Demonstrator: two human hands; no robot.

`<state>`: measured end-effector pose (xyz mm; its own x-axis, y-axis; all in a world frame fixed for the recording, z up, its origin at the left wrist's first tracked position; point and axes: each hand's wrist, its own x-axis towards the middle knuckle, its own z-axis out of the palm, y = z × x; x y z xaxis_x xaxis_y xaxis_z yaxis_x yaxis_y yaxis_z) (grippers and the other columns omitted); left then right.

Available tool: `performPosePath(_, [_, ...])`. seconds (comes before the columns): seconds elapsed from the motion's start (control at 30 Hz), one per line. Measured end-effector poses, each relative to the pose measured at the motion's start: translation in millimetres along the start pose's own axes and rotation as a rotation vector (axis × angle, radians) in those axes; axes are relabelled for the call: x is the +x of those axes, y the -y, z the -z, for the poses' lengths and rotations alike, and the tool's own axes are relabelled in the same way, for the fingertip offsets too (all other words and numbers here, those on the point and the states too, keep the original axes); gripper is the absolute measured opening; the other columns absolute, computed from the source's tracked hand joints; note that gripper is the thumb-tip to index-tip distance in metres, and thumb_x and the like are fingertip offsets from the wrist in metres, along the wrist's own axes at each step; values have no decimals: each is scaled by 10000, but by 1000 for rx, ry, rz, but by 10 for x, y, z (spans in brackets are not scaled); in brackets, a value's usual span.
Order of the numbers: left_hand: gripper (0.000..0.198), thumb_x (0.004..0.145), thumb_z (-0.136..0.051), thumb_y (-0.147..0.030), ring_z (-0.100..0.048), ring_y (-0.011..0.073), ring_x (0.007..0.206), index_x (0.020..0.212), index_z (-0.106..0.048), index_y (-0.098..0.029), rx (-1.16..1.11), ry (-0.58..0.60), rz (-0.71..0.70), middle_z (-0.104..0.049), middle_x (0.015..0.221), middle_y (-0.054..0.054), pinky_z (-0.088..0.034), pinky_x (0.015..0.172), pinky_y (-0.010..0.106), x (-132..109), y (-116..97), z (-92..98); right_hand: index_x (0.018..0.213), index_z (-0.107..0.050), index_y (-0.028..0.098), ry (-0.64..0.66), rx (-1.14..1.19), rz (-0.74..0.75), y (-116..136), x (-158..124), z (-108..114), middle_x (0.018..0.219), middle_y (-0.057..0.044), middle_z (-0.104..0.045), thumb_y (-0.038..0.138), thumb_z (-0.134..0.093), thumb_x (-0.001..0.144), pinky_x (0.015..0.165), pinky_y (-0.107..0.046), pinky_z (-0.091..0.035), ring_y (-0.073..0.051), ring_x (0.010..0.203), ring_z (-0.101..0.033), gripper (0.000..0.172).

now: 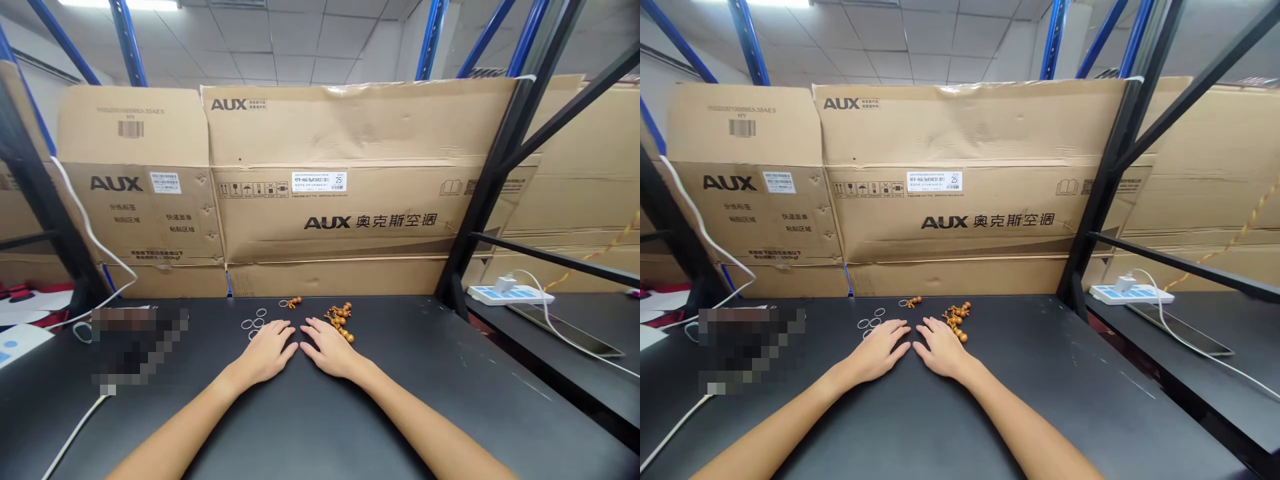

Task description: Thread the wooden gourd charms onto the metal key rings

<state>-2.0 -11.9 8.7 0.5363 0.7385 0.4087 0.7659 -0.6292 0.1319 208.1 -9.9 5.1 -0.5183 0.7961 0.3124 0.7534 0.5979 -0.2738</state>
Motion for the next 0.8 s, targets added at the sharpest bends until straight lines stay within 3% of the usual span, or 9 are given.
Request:
performPosePath(0.2, [485,907,-458,-413,-434,362,1264,1185,-560,-29,223,-85,213,-513,1312,253,-332,1047,497,36,215,-37,1302,-527,130,-6,-15,1,10,-4,-1,1395,-161,-455,380,-448,930,1091,-441,-314,-285,1309,-395,455])
performPosePath(0.27, [465,910,-451,-422,-474,371,1227,1141,-578,-39,222,-92,239,-549,1265,258,-352,1020,516,38,271,-65,1289,-539,137,-18,-23,11,17,-10,0,1377,-158,-477,369,-453,928,1079,-439,-327,-284,1293,-414,437])
performPosePath(0.5, [240,925,-456,-278,-585,289,1073,1071,-595,-147,145,-91,-1,-652,1092,139,-426,958,448,62,194,-37,1148,-612,169,-102,-43,105,109,-13,58,1196,-110,-595,265,-497,896,960,-363,-413,-231,1123,-514,293])
performPosePath(0.63, [215,929,-449,-232,-617,251,972,1081,-593,-189,67,-66,-62,-657,1058,100,-458,896,410,54,80,31,1019,-631,170,-195,-221,-48,134,9,192,1006,-125,-615,180,-475,861,863,-402,-416,-269,1003,-512,222])
performPosePath(0.8, [209,918,-449,-184,-618,244,882,1057,-605,-189,51,-17,-55,-664,998,89,-471,814,393,42,7,74,979,-625,120,-175,-449,-320,69,-29,316,993,-194,-612,158,-566,762,787,-417,-419,-314,944,-532,228])
